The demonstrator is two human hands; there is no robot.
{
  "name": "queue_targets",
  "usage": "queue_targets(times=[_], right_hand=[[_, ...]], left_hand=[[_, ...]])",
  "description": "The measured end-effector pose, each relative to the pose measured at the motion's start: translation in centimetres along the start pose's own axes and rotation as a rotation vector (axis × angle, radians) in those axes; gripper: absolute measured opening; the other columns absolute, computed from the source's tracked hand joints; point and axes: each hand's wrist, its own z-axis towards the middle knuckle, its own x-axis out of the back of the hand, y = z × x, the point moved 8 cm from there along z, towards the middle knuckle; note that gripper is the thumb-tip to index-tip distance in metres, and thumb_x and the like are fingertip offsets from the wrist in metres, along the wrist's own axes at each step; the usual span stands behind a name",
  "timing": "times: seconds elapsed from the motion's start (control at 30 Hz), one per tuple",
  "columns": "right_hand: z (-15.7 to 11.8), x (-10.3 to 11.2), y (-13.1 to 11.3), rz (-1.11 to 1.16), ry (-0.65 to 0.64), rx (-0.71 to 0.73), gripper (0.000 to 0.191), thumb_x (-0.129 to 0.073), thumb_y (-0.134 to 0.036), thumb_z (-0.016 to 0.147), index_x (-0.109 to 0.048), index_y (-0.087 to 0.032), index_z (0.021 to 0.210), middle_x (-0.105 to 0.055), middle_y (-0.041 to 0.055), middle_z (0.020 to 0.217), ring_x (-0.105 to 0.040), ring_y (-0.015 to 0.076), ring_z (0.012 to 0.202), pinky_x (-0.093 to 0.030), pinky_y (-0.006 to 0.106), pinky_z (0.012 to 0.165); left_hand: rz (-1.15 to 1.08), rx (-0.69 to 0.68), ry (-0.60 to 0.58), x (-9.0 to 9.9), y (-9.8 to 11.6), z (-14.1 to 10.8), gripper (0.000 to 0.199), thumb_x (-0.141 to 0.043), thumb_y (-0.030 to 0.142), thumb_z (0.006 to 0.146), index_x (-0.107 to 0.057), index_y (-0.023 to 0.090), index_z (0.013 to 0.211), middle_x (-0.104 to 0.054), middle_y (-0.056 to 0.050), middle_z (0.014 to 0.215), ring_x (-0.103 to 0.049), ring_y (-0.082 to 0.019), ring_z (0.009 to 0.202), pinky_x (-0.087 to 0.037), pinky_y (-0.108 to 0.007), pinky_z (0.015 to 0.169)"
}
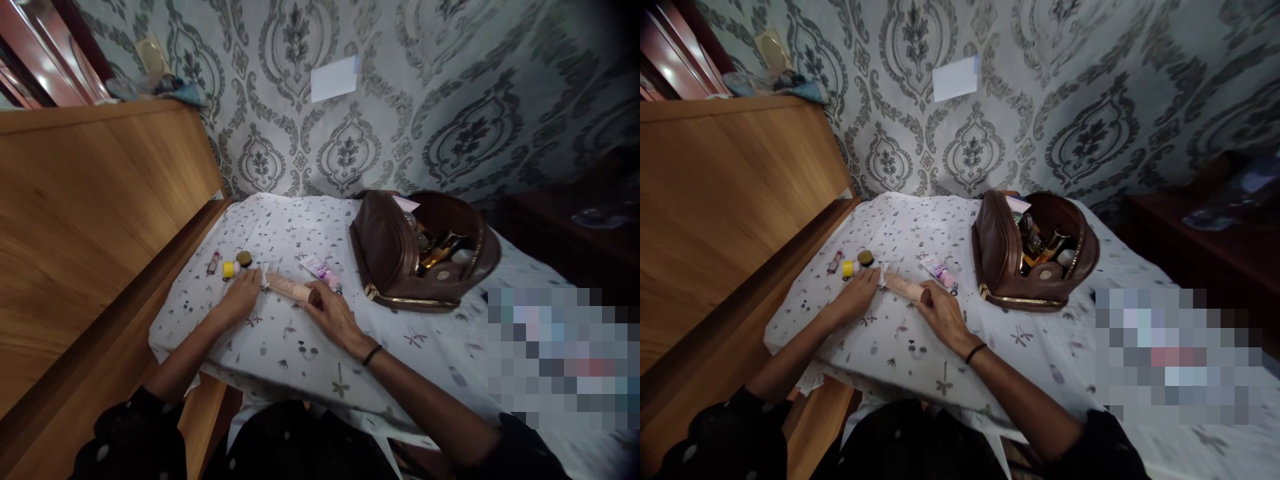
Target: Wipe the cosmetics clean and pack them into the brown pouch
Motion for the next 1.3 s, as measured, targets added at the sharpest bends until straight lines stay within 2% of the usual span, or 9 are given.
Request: queue_targets(times=[0.2,0.3,0.43,0.53,0.6,0.8,0.97,1.13,1.3], right_hand=[[0.1,-0.3,1.1,0.263,-0.004,-0.094,0.031,-0.058,-0.044,0.086,-0.059,-0.021,0.107,-0.066,0.0007,0.078,-0.064,0.0175,0.069,-0.048,0.029,0.061],[0.2,-0.4,1.2,0.348,0.022,-0.111,0.032,-0.061,-0.042,0.084,-0.058,-0.020,0.107,-0.065,0.0013,0.081,-0.064,0.0173,0.070,-0.050,0.029,0.061],[0.2,-0.1,0.8,0.359,0.076,-0.101,0.032,-0.066,-0.035,0.078,-0.055,-0.021,0.104,-0.068,0.0036,0.090,-0.066,0.0179,0.074,-0.052,0.031,0.068],[0.0,0.3,0.2,0.322,0.107,-0.056,0.029,-0.065,-0.028,0.076,-0.051,-0.023,0.101,-0.069,0.0031,0.093,-0.065,0.0167,0.074,-0.052,0.031,0.070],[-0.2,0.4,0.2,0.298,0.112,-0.051,0.033,-0.065,-0.026,0.075,-0.048,-0.024,0.103,-0.069,0.0019,0.092,-0.065,0.0167,0.074,-0.052,0.031,0.069],[-0.2,-0.1,0.3,0.315,0.046,-0.072,0.052,-0.073,-0.025,0.070,-0.047,-0.024,0.116,-0.071,0.0048,0.103,-0.068,0.0187,0.083,-0.054,0.032,0.071],[0.1,-0.3,0.5,0.283,0.028,-0.064,0.028,-0.068,-0.025,0.075,-0.060,-0.022,0.102,-0.069,0.0016,0.087,-0.064,0.0165,0.074,-0.053,0.031,0.070],[0.4,-0.6,1.2,0.399,0.037,-0.083,0.025,-0.064,-0.023,0.076,-0.061,-0.020,0.101,-0.067,0.0014,0.086,-0.065,0.0165,0.077,-0.053,0.031,0.072],[0.4,-0.4,1.3,0.420,0.021,-0.076,0.031,-0.070,-0.038,0.078,-0.064,-0.019,0.102,-0.068,0.0037,0.089,-0.065,0.0182,0.081,-0.054,0.033,0.076]], left_hand=[[0.055,0.105,-0.006,2.3,0.2,-0.5,0.031,-0.036,-0.004,0.084,-0.060,0.007,0.100,-0.059,-0.022,0.108,-0.059,-0.031,0.103,-0.054,-0.045,0.083],[0.056,0.115,0.043,4.4,1.4,-0.8,0.037,-0.035,-0.004,0.085,-0.057,0.006,0.113,-0.056,-0.021,0.113,-0.057,-0.031,0.105,-0.054,-0.043,0.081],[-0.110,-0.134,0.246,7.2,7.1,-0.6,0.044,-0.038,0.010,0.096,-0.040,0.011,0.139,-0.056,-0.015,0.118,-0.055,-0.026,0.110,-0.050,-0.039,0.092],[-0.144,-0.320,0.324,7.5,11.0,-0.2,0.036,-0.039,0.025,0.101,-0.047,0.012,0.134,-0.060,-0.014,0.118,-0.056,-0.025,0.111,-0.042,-0.043,0.102],[-0.108,-0.348,0.343,6.9,11.6,0.2,0.032,-0.040,0.031,0.102,-0.055,0.012,0.122,-0.063,-0.012,0.110,-0.057,-0.026,0.105,-0.039,-0.047,0.103],[-0.078,-0.229,0.313,4.8,6.0,1.5,0.026,-0.041,0.032,0.101,-0.063,0.018,0.096,-0.065,-0.007,0.091,-0.057,-0.023,0.091,-0.042,-0.040,0.089],[-0.122,-0.018,0.297,3.4,-0.3,2.2,0.031,-0.036,0.030,0.102,-0.062,0.017,0.091,-0.063,-0.009,0.092,-0.056,-0.024,0.090,-0.043,-0.040,0.087],[-0.161,0.025,0.315,2.4,-1.8,3.1,0.036,-0.033,0.029,0.103,-0.059,0.017,0.082,-0.063,-0.006,0.083,-0.059,-0.021,0.083,-0.045,-0.034,0.082],[-0.193,0.110,0.383,2.2,-2.5,3.1,0.038,-0.031,0.025,0.103,-0.058,0.017,0.076,-0.065,-0.006,0.077,-0.063,-0.019,0.077,-0.045,-0.030,0.076]])
